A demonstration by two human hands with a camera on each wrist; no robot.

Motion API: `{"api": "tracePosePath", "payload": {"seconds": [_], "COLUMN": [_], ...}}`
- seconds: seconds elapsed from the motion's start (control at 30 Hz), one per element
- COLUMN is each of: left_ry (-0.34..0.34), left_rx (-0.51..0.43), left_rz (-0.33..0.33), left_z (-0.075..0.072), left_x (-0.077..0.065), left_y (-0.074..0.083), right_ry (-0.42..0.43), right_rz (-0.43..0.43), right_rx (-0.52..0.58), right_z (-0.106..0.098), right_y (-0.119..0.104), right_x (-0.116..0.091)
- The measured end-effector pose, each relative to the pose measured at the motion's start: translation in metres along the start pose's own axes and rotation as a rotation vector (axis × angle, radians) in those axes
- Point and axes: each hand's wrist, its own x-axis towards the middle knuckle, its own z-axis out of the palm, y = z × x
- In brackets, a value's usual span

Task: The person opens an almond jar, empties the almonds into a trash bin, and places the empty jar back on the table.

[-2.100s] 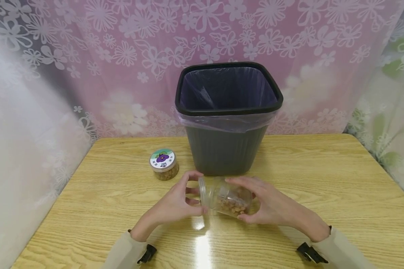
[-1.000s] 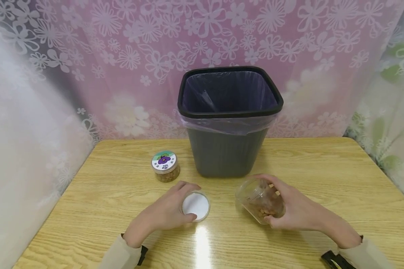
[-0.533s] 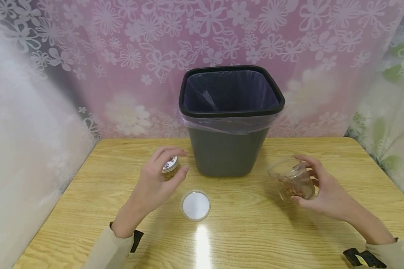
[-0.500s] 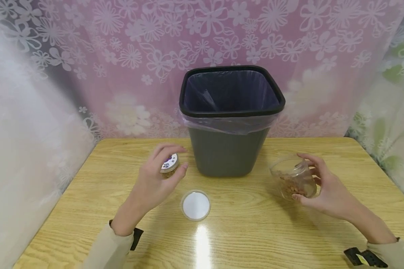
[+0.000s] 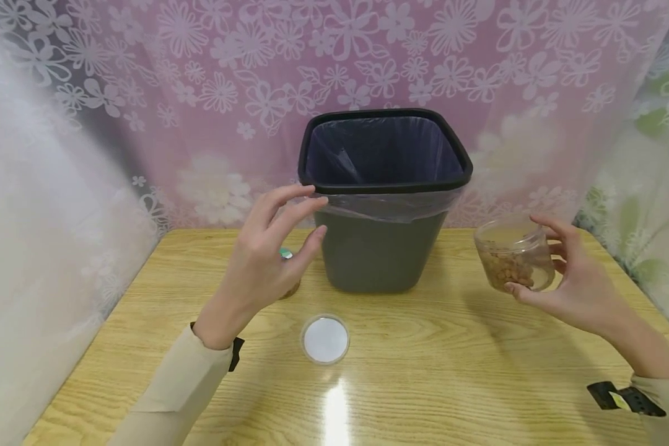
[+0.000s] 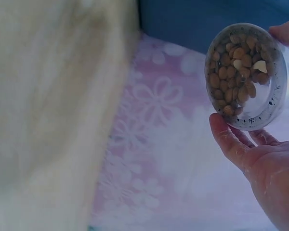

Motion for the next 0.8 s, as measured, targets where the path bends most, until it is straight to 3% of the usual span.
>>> {"api": "tracePosePath", "payload": {"seconds": [0.13, 0.27, 0.6, 0.8], "left_ry": [-0.047, -0.114, -0.189, -0.234], "left_rx": [0.052, 0.095, 0.109, 0.124], "left_rz": [0.038, 0.035, 0.059, 0.07], "left_z": [0.002, 0.004, 0.009, 0.011], "left_x": [0.009, 0.015, 0.029, 0.035], "left_y": [-0.001, -0.003, -0.012, -0.016], "right_ry": [0.031, 0.061, 0.063, 0.08], "right_rz": [0.013, 0.021, 0.032, -0.054], "right_rx": [-0.041, -0.067, -0.133, -0.211], "right_z": [-0.013, -0.026, -0.053, -0.068], "right_y": [0.0, -0.003, -0.016, -0.025], "right_x": [0.011, 0.022, 0.052, 0.074]}}
